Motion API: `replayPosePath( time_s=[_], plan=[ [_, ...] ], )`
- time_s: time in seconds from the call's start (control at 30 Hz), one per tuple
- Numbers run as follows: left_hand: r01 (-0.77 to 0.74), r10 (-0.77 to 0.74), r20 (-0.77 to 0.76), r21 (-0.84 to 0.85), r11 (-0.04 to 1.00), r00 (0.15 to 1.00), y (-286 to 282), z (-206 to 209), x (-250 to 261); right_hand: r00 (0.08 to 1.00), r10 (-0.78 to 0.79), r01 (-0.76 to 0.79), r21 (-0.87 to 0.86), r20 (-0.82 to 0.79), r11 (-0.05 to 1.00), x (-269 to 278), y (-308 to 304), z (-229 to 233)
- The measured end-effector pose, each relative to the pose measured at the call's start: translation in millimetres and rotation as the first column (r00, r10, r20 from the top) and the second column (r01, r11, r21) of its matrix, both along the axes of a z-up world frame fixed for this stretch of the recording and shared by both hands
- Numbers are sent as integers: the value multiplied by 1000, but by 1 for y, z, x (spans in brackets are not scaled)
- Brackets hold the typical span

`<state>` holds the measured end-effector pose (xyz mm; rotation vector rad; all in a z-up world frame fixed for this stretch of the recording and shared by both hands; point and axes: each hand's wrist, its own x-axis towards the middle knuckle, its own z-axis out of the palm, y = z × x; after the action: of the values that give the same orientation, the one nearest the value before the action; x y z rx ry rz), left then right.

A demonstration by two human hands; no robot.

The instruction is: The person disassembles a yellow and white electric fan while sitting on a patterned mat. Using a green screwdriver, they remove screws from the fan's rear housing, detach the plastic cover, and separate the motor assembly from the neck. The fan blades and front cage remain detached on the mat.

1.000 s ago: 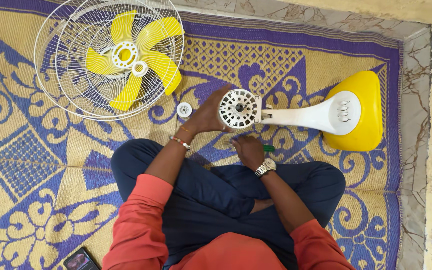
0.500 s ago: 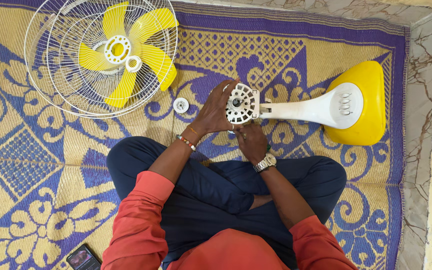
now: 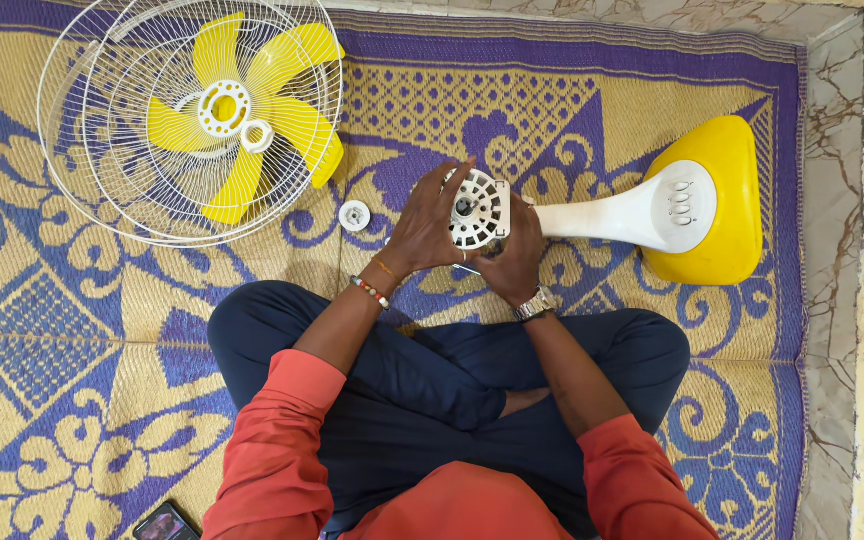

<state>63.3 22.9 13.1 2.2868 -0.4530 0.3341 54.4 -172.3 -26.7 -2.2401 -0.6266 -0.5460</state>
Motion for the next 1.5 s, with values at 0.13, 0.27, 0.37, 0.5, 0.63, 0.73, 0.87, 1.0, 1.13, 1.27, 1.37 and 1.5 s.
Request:
replayPosePath(
  time_s=[0.13,0.27,0.37,0.5,0.63,0.73,0.87,1.0,1.13,1.27,1.37,1.5],
  plan=[
    [29,-31,-27,-60,998,999,0,-5,1,990,75,-71,42,-120,997,8,-4,-13],
    [68,-66,20,-125,990,998,-2,-9,2,992,93,-91,35,-80,995,15,-9,-29],
    [74,-70,31,-153,985,997,-3,-10,2,992,79,-78,16,-103,997,15,-11,-36],
    [66,-68,-5,-142,988,998,-3,-7,2,987,88,-84,39,-137,996,15,-12,-35],
    [18,-23,-75,-74,997,997,-6,-7,-3,989,85,-82,26,-119,996,12,-13,-36],
    [34,-39,-61,-82,996,997,-5,-8,-1,989,87,-85,24,-120,996,12,-13,-37],
    [76,-80,-16,-177,981,997,-2,-8,1,987,75,-71,38,-144,997,14,-13,-39],
    [82,-87,-19,-182,980,996,-3,-3,2,988,87,-82,46,-129,996,14,-14,-40],
    [108,-116,-64,-121,987,991,3,7,3,989,96,-93,33,-109,995,14,-15,-36],
    [149,-155,-119,-61,987,981,20,11,3,944,211,-147,249,-252,957,16,-15,-23],
    [134,-136,-245,-24,991,960,39,6,4,942,252,-171,330,-222,928,14,-20,-10],
    [37,-46,-460,-30,999,887,42,1,0,934,281,-204,319,-219,925,17,-21,4]
  ],
)
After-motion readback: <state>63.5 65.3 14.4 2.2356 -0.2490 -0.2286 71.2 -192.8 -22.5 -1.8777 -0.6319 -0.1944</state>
